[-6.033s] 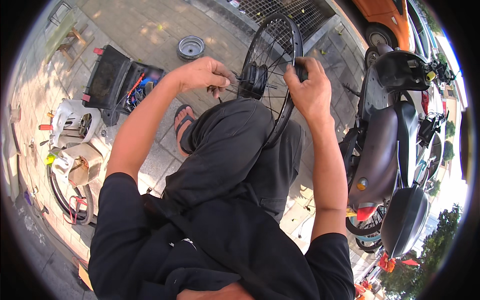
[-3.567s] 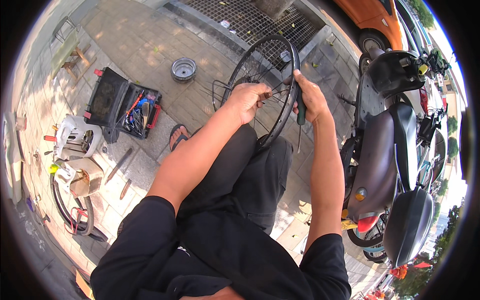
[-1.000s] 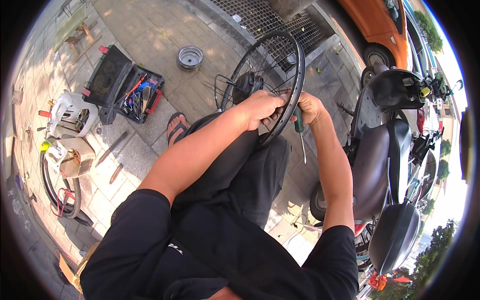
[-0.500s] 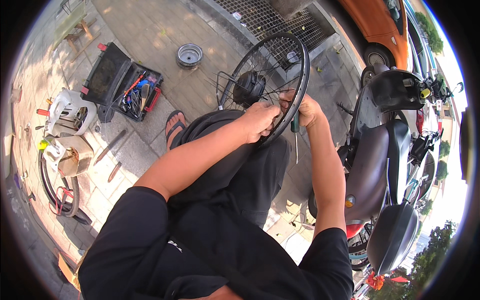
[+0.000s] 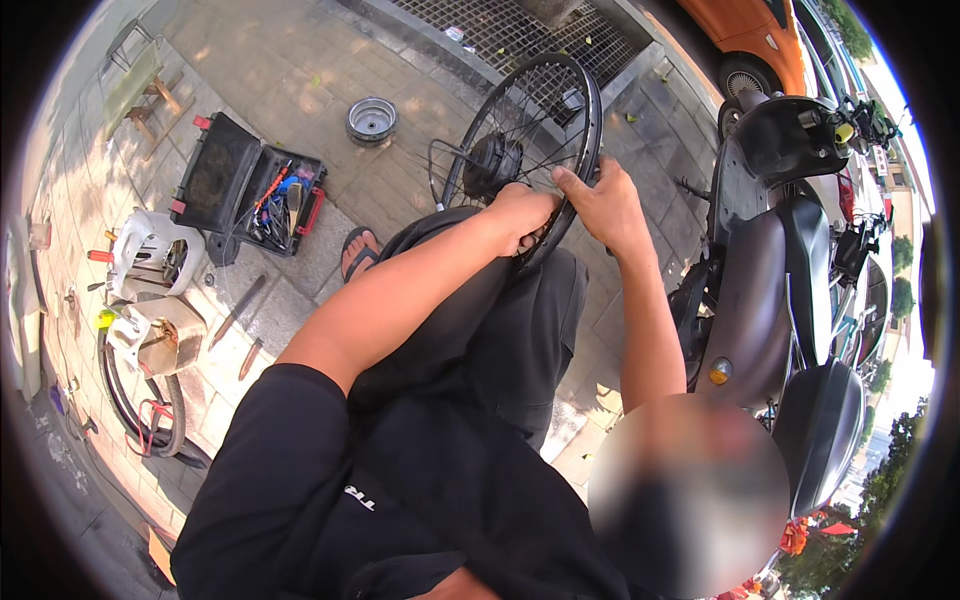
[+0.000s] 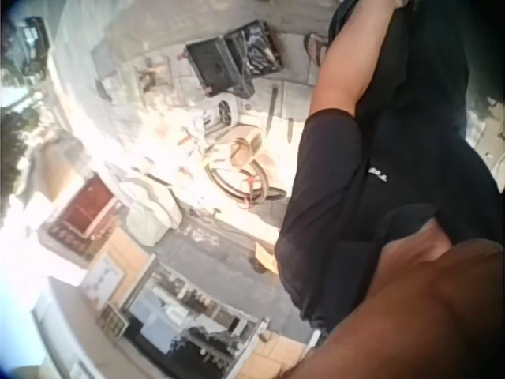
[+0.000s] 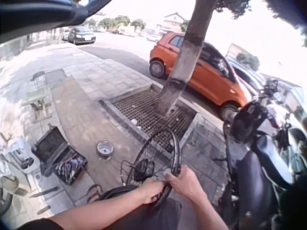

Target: The person sits on the ground and uses a screwdriver to adjust the spokes of a bicycle wheel. They rotate the wheel and repeatedly tighten or loosen the spoke nipples to true the wheel.

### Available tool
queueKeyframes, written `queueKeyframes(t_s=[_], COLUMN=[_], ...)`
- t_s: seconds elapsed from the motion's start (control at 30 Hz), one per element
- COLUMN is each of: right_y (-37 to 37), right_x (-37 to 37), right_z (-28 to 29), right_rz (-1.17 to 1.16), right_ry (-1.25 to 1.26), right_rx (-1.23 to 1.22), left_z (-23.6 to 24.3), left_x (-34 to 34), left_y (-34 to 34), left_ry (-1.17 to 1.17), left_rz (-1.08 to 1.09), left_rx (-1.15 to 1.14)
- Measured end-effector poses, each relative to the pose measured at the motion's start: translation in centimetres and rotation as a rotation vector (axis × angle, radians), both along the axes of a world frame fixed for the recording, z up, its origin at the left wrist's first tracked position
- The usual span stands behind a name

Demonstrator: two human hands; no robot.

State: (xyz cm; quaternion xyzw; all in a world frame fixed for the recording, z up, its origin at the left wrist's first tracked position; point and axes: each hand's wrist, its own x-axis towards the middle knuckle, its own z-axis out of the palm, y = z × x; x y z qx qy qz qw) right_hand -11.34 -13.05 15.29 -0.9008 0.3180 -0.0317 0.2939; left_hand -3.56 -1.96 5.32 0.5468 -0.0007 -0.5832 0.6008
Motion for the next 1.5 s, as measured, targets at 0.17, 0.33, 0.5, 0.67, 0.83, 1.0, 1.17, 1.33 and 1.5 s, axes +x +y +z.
queueKeyframes(t_s=[0.17,0.33,0.5,0.67,0.83,1.0,1.17,1.33,1.5], right_y=[0.0,0.7,0.1,0.7,0.3,-2.1,-3.1,-9.8,-11.5], right_x=[0.3,2.7,6.0,8.6,9.3,10.0,7.9,2.1,-1.9], right_z=[-1.3,-0.7,0.2,2.2,1.3,1.0,0.6,-7.1,-26.4], right_rz=[-0.032,-0.02,0.003,0.078,0.097,0.124,0.178,-0.052,0.167], right_ry=[0.003,0.014,-0.017,0.057,-0.017,0.052,-0.133,0.006,0.354], right_rx=[-0.134,-0.104,-0.126,0.01,-0.022,0.142,0.339,0.434,0.216], left_z=[-1.3,-1.3,1.0,0.9,-0.3,-1.0,-2.8,-2.0,-4.9], left_x=[-0.3,2.8,4.4,5.3,6.2,6.9,7.7,11.3,12.2], left_y=[-0.7,-0.3,1.4,3.3,4.6,6.0,7.4,7.9,10.1], left_ry=[0.017,0.003,-0.321,-0.317,-0.508,-1.353,-1.483,-1.464,-1.317], left_rz=[0.147,0.263,0.193,0.098,-0.117,-0.283,-0.304,-0.442,-0.174], left_rx=[0.005,0.014,-0.052,-0.085,-0.083,-0.185,-0.247,-0.333,-0.432])
